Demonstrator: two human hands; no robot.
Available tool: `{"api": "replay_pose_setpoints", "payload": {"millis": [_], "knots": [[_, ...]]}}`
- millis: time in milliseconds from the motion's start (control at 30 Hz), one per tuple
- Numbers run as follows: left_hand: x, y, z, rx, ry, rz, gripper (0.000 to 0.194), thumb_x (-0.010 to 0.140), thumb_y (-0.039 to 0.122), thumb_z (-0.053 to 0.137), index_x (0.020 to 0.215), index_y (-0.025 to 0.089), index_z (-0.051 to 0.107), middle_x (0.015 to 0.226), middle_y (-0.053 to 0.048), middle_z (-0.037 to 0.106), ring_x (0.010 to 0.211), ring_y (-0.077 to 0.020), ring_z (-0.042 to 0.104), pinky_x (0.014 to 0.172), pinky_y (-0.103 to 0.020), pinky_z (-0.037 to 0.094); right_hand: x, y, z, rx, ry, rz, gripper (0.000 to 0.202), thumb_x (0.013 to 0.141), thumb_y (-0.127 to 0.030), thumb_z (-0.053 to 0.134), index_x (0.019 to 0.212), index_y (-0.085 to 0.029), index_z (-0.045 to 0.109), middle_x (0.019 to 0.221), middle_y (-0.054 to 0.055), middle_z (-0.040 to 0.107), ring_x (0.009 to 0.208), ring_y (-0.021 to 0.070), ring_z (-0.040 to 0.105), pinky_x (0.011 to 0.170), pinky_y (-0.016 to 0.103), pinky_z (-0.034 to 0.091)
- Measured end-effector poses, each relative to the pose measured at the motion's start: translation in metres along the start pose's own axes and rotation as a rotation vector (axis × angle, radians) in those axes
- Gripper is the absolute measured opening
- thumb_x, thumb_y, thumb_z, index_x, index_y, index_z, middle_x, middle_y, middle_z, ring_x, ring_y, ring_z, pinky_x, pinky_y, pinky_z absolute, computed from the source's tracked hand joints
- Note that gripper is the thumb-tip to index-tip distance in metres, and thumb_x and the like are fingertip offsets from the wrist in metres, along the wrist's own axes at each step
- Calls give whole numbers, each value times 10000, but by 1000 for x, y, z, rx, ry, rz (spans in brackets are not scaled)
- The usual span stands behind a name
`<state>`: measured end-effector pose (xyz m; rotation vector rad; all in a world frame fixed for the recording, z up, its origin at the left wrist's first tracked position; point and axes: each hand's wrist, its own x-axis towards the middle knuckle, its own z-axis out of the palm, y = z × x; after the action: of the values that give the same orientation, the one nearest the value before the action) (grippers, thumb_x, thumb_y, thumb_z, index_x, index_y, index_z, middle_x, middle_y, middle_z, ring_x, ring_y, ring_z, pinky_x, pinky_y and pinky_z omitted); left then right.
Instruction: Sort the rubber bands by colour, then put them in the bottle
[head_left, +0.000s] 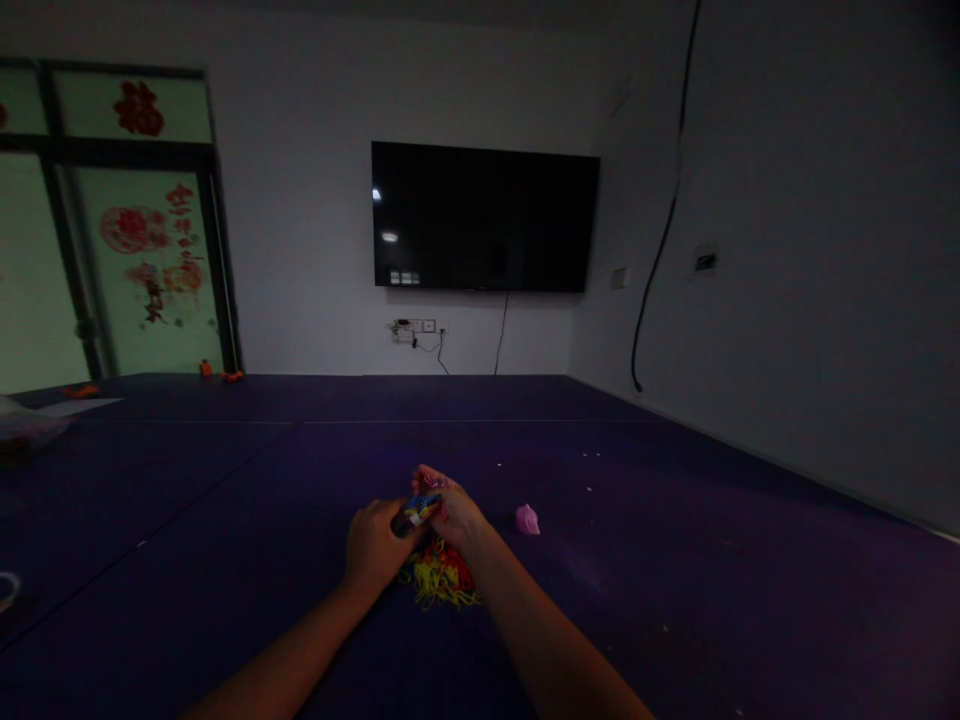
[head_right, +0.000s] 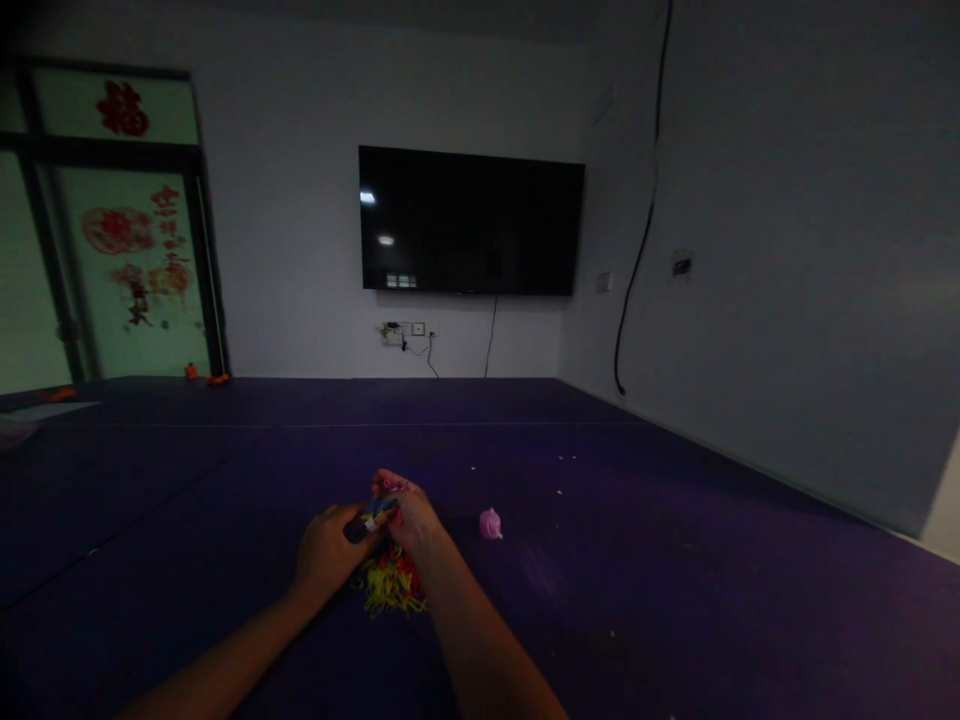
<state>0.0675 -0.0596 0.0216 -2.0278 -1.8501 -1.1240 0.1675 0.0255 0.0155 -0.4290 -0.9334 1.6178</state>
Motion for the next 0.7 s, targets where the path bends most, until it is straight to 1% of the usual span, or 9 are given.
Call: {"api": "replay_pose_setpoints", "payload": {"millis": [100,233,467,600,700], "knots": [[1,-2,2,-50,-6,-11,258,743,435,581,825,209,675,790,-47,693,729,-194,607,621,-257,380,-2,-3,2,181,27,76,298,570,33,528,748,-184,628,687,1,662,626,121,619,599,234,487],[1,-3,3,-95,-24,-41,274,717,426,619,872,207,672,848,-50,696,772,-198,610,650,-258,394,-7,-12,7,294,111,82,305,573,31,497,752,-190,604,683,-8,675,597,120,619,600,243,494],[1,-1,0,-72,-67,-97,240,722,393,620,868,208,669,837,-46,692,753,-186,604,622,-246,373,-13,-21,13,311,131,94,235,556,-16,489,690,-175,598,627,2,672,566,127,612,599,252,491],[1,1,-2,-58,-73,-98,232,721,377,627,877,209,667,840,-37,691,752,-177,602,629,-239,366,-13,-22,13,304,131,88,172,588,-66,525,691,-173,611,627,14,674,580,142,617,614,272,496],[1,2,-3,-30,-74,-97,218,723,365,630,866,204,664,813,-33,686,737,-172,597,629,-237,359,-12,-21,12,295,103,70,85,639,-123,563,690,-167,615,630,23,674,588,149,620,619,278,497]]}}
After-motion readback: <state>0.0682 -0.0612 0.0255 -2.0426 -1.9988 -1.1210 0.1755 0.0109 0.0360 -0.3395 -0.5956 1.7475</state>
